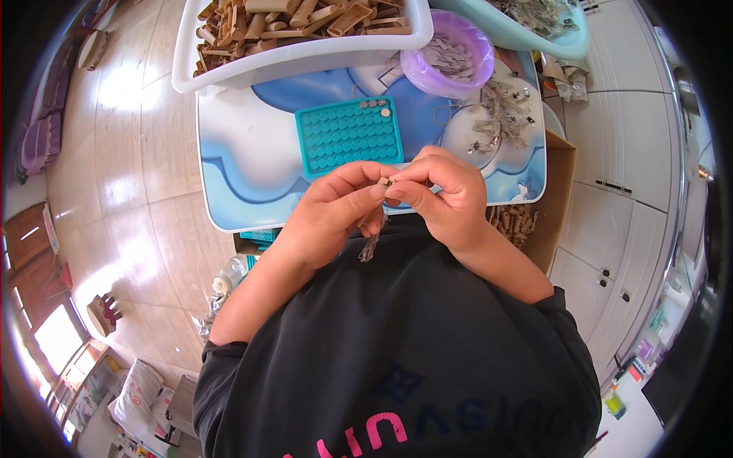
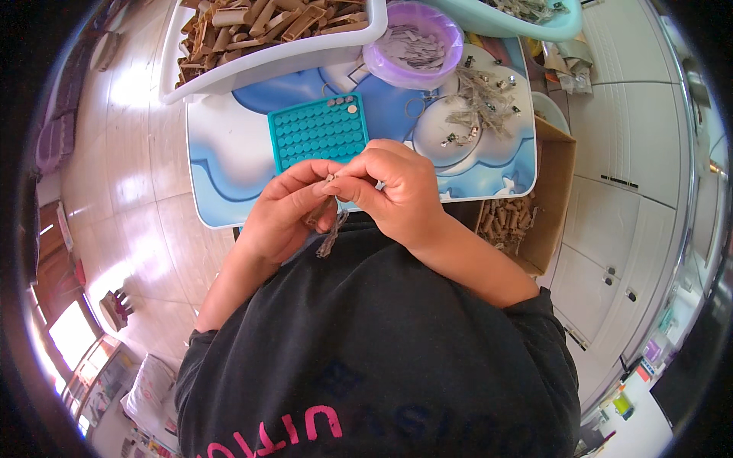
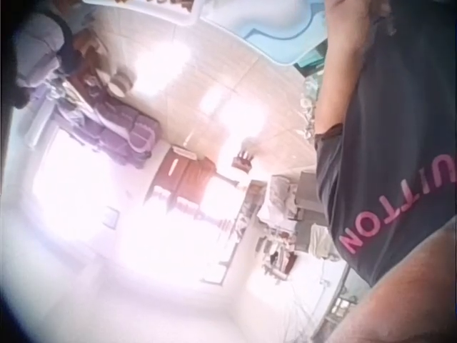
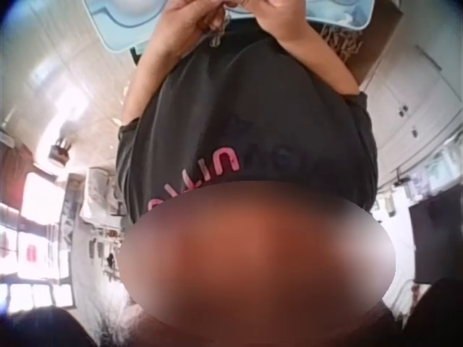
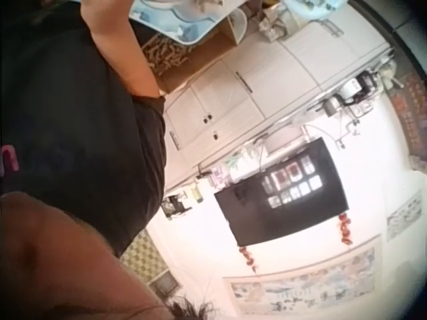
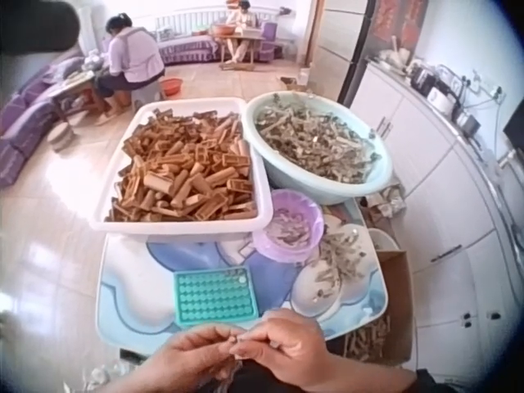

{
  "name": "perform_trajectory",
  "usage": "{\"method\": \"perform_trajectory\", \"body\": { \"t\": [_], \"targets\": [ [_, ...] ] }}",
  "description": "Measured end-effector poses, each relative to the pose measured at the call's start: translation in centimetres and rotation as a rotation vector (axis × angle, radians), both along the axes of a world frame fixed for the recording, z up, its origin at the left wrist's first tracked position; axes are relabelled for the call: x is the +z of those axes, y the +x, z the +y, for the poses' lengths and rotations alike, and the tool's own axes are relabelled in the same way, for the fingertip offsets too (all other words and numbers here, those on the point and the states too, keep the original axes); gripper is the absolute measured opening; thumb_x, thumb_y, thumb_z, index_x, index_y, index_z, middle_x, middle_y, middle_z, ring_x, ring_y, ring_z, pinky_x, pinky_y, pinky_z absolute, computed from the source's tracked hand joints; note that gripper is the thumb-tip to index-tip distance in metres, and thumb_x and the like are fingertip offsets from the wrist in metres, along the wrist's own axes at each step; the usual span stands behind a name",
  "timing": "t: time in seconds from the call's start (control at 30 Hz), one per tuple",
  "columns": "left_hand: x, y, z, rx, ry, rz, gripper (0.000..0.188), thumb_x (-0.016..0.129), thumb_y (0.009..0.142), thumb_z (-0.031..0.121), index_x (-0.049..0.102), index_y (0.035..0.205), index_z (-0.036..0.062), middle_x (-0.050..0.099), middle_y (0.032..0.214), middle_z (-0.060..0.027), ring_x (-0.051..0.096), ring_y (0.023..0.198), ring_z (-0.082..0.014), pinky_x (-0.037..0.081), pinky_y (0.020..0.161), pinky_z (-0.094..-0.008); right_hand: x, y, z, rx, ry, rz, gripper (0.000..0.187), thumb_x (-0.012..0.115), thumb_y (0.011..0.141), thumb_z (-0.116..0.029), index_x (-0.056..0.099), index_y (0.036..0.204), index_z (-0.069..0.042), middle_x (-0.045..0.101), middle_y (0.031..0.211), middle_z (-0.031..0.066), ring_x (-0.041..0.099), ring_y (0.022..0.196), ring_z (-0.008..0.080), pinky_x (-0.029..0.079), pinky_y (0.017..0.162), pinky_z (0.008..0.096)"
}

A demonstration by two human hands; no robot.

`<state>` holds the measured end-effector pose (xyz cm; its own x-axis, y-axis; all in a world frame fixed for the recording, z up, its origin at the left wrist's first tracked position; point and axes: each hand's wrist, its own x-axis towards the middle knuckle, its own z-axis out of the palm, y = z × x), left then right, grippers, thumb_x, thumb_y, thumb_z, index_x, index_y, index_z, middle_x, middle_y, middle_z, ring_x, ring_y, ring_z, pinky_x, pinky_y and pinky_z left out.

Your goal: The person assembles small electronic connectors by hand, inserting pins into plastic housings.

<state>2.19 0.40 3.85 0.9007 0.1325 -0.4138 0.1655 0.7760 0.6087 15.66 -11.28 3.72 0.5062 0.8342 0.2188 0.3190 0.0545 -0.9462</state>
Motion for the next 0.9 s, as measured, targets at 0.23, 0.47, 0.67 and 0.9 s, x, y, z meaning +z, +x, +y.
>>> {"method": "perform_trajectory", "body": {
  "t": [0.23,0.47,0.67,0.9],
  "targets": [
    [-0.8,0.2,0.3,-0.018,-0.222,0.078,0.019,0.056,0.089,0.020,0.057,0.099,0.0031,0.055,0.078,-0.0010,0.044,0.054,-0.0066,0.032,0.049,-0.0196,-0.4,0.1,0.7,-0.041,0.043,-0.321,0.011,0.073,0.071,-0.015,0.065,0.072,-0.009,0.052,0.060,0.0037,0.049,0.054,0.0201,0.038,0.051,0.0304],
    [-1.0,-0.1,0.5,-0.003,-0.247,0.093,0.020,0.055,0.089,0.022,0.056,0.091,0.0021,0.055,0.077,-0.0039,0.039,0.049,-0.0063,0.030,0.045,-0.0193,0.3,0.8,0.3,0.133,-0.004,-0.181,0.008,0.067,0.077,-0.011,0.065,0.082,-0.005,0.055,0.067,0.0063,0.052,0.060,0.0242,0.041,0.055,0.0329],
    [-1.0,-0.3,0.7,-0.056,-0.234,0.106,0.020,0.054,0.089,0.022,0.056,0.090,0.0016,0.054,0.076,-0.0043,0.037,0.047,-0.0061,0.029,0.043,-0.0192,0.9,1.8,0.4,0.198,-0.051,-0.356,0.006,0.066,0.076,-0.007,0.063,0.080,-0.003,0.058,0.070,0.0078,0.055,0.065,0.0257,0.043,0.057,0.0345],
    [-0.6,-0.1,0.6,-0.020,-0.219,0.102,0.019,0.055,0.090,0.022,0.056,0.087,0.0025,0.053,0.075,-0.0021,0.038,0.048,-0.0059,0.029,0.044,-0.0190,1.1,1.5,-0.1,0.170,-0.055,-0.275,0.009,0.067,0.075,-0.005,0.062,0.082,-0.003,0.061,0.075,0.0083,0.058,0.066,0.0256,0.044,0.058,0.0331]
  ]
}}
